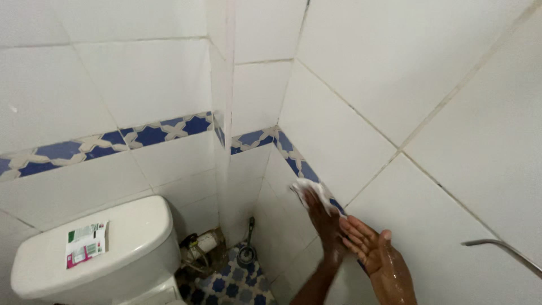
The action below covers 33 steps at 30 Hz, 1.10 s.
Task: The person cleans the tiled walls of a bathroom using a cloth and a sponge. They repeatedly wipe the white tiles and decorative border, dipping the cleaning materials into a bucket of water placed on the floor.
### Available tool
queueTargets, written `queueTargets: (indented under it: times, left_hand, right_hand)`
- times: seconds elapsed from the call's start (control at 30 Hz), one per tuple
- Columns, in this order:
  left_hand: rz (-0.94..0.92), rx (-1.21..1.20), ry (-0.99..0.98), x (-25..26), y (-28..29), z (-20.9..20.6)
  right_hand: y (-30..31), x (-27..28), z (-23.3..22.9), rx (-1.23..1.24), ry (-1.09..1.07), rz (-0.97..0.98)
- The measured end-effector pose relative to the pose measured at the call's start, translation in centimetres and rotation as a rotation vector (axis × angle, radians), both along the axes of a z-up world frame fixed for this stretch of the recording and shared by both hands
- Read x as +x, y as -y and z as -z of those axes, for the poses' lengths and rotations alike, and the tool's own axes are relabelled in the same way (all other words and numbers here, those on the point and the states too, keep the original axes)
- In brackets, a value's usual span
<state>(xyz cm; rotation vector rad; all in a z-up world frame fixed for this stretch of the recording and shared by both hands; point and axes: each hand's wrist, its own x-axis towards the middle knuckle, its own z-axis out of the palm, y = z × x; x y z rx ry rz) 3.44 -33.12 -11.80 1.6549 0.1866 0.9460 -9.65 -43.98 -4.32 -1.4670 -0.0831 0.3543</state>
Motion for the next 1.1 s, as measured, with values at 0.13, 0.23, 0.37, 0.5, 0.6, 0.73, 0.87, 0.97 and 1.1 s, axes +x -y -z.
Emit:
queueTargets:
  times: [0.13, 0.23, 0.37, 0.5, 0.6, 0.73, 0.87, 0.97, 1.1]
  left_hand:
    - [-0.033, 0.026, 0.007, -0.7, -0.5, 0.1]
    - [-0.055, 0.033, -0.001, -1.7, 0.4, -0.7]
    - [-0.034, -0.135, -0.105, -1.0, -0.7, -3.9]
    - [-0.035, 0.024, 0.074, -1.0, 0.9, -8.0]
    - [-0.026, 0.232, 0.090, -7.7, 7.3, -6.0]
    - [-0.031, 0.395, 0.126, -10.5, 9.0, -4.9]
    - [0.082, 0.246, 0.112, -2.9, 1.3, -12.9]
    - [0.040, 0.206, 0.162, 1.9, -2.4, -21.5]
    - [0.038, 0.371, 0.242, -0.8, 0.0, -22.1]
  right_hand:
    - [-0.2, 0.0, 0.0, 0.050, -0.006, -0.017]
    - [1.6, -0.8, -0.3, 0.016, 0.045, -0.070]
    - [4.8, -2.7, 0.8, -0.064, 0.029, -0.054]
    - [8.4, -4.0, 2.6, 0.047, 0.021, -0.151]
    - [10.8, -4.4, 3.7, 0.121, -0.026, -0.163]
    - [12.0, -4.2, 2.3, 0.020, -0.002, -0.188]
    - [9.8, -5.5, -0.5, -0.100, 0.181, -0.141]
    - [7.5, -6.4, -4.1, -0.082, 0.128, -0.162]
    - [4.5, -8.9, -10.6, -0.241, 0.488, 0.061]
